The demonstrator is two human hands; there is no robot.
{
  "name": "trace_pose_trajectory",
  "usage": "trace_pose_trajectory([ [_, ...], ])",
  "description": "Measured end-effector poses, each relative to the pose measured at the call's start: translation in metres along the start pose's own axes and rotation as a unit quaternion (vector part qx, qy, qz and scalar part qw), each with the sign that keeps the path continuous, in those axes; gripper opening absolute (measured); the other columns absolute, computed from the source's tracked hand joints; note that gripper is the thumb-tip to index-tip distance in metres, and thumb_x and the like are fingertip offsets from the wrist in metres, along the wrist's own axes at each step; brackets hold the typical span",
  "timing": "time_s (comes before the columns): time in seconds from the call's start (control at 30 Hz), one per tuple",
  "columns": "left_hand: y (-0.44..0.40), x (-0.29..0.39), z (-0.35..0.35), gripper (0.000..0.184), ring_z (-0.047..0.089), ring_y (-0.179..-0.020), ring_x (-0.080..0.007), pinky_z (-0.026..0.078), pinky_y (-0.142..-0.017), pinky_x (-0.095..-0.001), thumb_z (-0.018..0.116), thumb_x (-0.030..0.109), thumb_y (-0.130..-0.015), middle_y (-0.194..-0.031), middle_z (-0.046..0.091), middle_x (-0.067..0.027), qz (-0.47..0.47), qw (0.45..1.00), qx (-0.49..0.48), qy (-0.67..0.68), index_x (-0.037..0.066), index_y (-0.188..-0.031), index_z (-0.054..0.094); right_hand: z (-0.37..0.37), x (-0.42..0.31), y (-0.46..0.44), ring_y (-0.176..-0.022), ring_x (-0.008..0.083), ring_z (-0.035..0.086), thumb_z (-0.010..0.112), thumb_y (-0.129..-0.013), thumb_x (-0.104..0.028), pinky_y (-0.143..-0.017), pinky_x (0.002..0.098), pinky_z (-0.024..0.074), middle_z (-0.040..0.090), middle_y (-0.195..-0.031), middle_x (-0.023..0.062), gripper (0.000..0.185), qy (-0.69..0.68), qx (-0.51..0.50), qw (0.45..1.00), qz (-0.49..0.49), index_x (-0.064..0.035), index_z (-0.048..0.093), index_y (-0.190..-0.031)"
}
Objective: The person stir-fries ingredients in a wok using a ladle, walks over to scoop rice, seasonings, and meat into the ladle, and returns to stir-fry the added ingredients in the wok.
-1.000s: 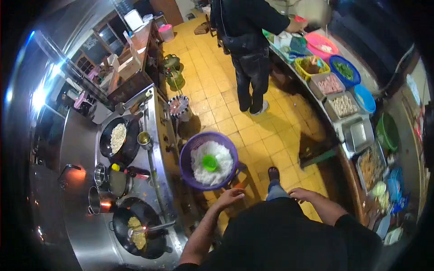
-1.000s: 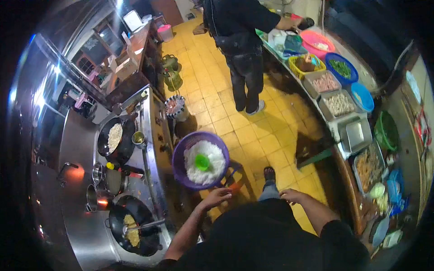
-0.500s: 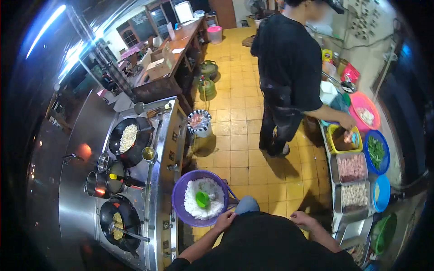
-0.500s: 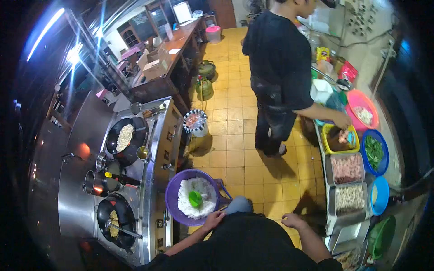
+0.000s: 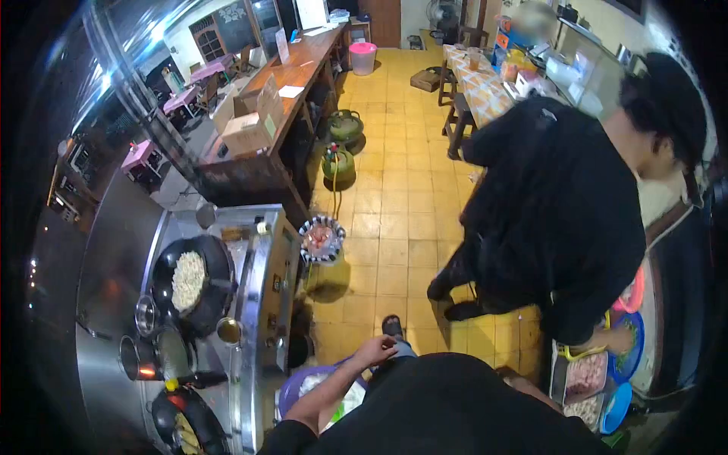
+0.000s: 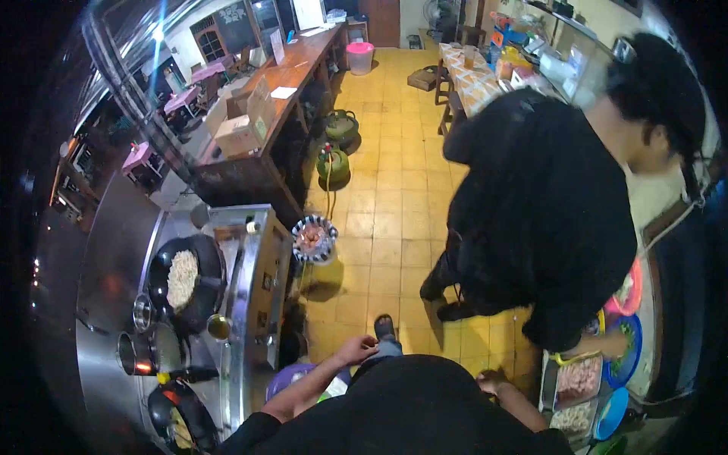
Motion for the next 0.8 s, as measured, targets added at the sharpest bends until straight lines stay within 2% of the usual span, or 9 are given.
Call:
trace_pose_trajectory([
  [0.13,-0.074,0.094,-0.108,0.03,0.069,-0.079,-0.0189,0.054,-0.071,-0.0349,0.071,0.031,-0.089,-0.087,0.072,-0.0139,0.069,0.995,0.043,0.053,0.001,-0.095,0.069,-0.018,-0.024,-0.023,-0.097,0.0266,0.065,0.057,-0.093,-0.036,-0.091,0.0382,0.0499,0.067,-0.117,0.0116,0.04,-0.026,-0.045,0.999,0.015,-0.0137,0.062,-0.126],
  [0.2,-0.117,0.152,-0.16,0.029,0.064,-0.075,-0.0146,0.052,-0.069,-0.0325,0.071,0.03,-0.091,-0.084,0.07,-0.0083,0.11,0.99,0.075,-0.052,0.002,-0.093,0.066,-0.033,-0.051,-0.043,-0.097,0.0272,0.065,0.057,-0.092,-0.036,-0.091,0.0387,0.0501,0.067,-0.115,0.0124,0.039,-0.061,-0.022,0.998,0.017,-0.0131,0.062,-0.124],
  [0.27,-0.164,0.198,-0.193,0.028,0.06,-0.075,-0.01,0.051,-0.069,-0.0295,0.07,0.029,-0.092,-0.082,0.067,-0.0026,0.112,0.991,0.056,-0.049,0.002,-0.095,0.064,-0.051,-0.08,-0.066,-0.097,0.0278,0.065,0.058,-0.092,-0.035,-0.09,0.0393,0.0503,0.067,-0.114,0.0132,0.038,-0.102,0.007,0.995,0.009,-0.0124,0.063,-0.122],
  [0.3,-0.182,0.225,-0.206,0.028,0.06,-0.075,-0.01,0.051,-0.069,-0.0295,0.07,0.029,-0.092,-0.082,0.067,-0.0026,0.115,0.991,0.042,-0.063,0.002,-0.095,0.064,-0.062,-0.094,-0.078,-0.097,0.0281,0.065,0.058,-0.091,-0.035,-0.089,0.0395,0.0504,0.068,-0.114,0.0136,0.038,-0.121,0.022,0.992,0.006,-0.0121,0.063,-0.121],
  [0.37,-0.217,0.278,-0.223,0.022,0.06,-0.077,-0.0098,0.05,-0.071,-0.027,0.067,0.021,-0.094,-0.085,0.068,-0.0043,0.16,0.987,-0.007,0.022,0.0,-0.094,0.062,-0.079,-0.122,-0.1,-0.096,0.0287,0.066,0.058,-0.09,-0.034,-0.089,0.0401,0.0506,0.068,-0.112,0.0144,0.037,-0.163,0.046,0.986,0.001,-0.0115,0.064,-0.119],
  [0.53,-0.332,0.347,-0.238,0.022,0.059,-0.079,-0.0077,0.05,-0.072,-0.0259,0.062,0.02,-0.098,-0.084,0.066,-0.0032,0.255,0.961,-0.102,0.037,-0.002,-0.097,0.062,-0.108,-0.18,-0.153,-0.095,0.0302,0.066,0.059,-0.088,-0.033,-0.086,0.0414,0.0511,0.068,-0.109,0.0163,0.036,-0.246,0.077,0.965,0.038,-0.0099,0.066,-0.115],
  [0.67,-0.438,0.346,-0.275,0.02,0.063,-0.075,-0.0115,0.052,-0.068,-0.0289,0.059,0.019,-0.1,-0.078,0.064,-0.0057,0.333,0.935,-0.108,-0.059,0.0,-0.102,0.065,-0.122,-0.224,-0.218,-0.095,0.0314,0.066,0.059,-0.087,-0.031,-0.085,0.0424,0.0516,0.069,-0.107,0.0179,0.034,-0.291,0.081,0.949,0.089,-0.0087,0.067,-0.111],
  [0.73,-0.482,0.3,-0.308,0.024,0.064,-0.07,-0.0136,0.052,-0.062,-0.0301,0.055,0.022,-0.101,-0.075,0.062,-0.0095,0.161,0.977,-0.093,0.104,0.0,-0.101,0.066,-0.139,-0.246,-0.249,-0.095,0.032,0.066,0.059,-0.086,-0.031,-0.084,0.043,0.0518,0.069,-0.106,0.0187,0.034,-0.303,0.085,0.942,0.119,-0.0081,0.068,-0.109],
  [0.8,-0.503,0.255,-0.356,0.031,0.064,-0.069,-0.0144,0.05,-0.057,-0.0311,0.05,0.027,-0.102,-0.071,0.061,-0.012,0.075,0.992,-0.003,-0.099,0.0,-0.101,0.066,-0.174,-0.275,-0.282,-0.094,0.0326,0.066,0.06,-0.085,-0.03,-0.083,0.0435,0.052,0.069,-0.105,0.0195,0.033,-0.315,0.11,0.933,0.136,-0.0074,0.069,-0.107],
])
Point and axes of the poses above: each hand's wrist, its own y-axis away from the middle knuckle, its own z-axis out of the palm, x = y × z, the point moved 3 cm from there along -y, towards the middle knuckle
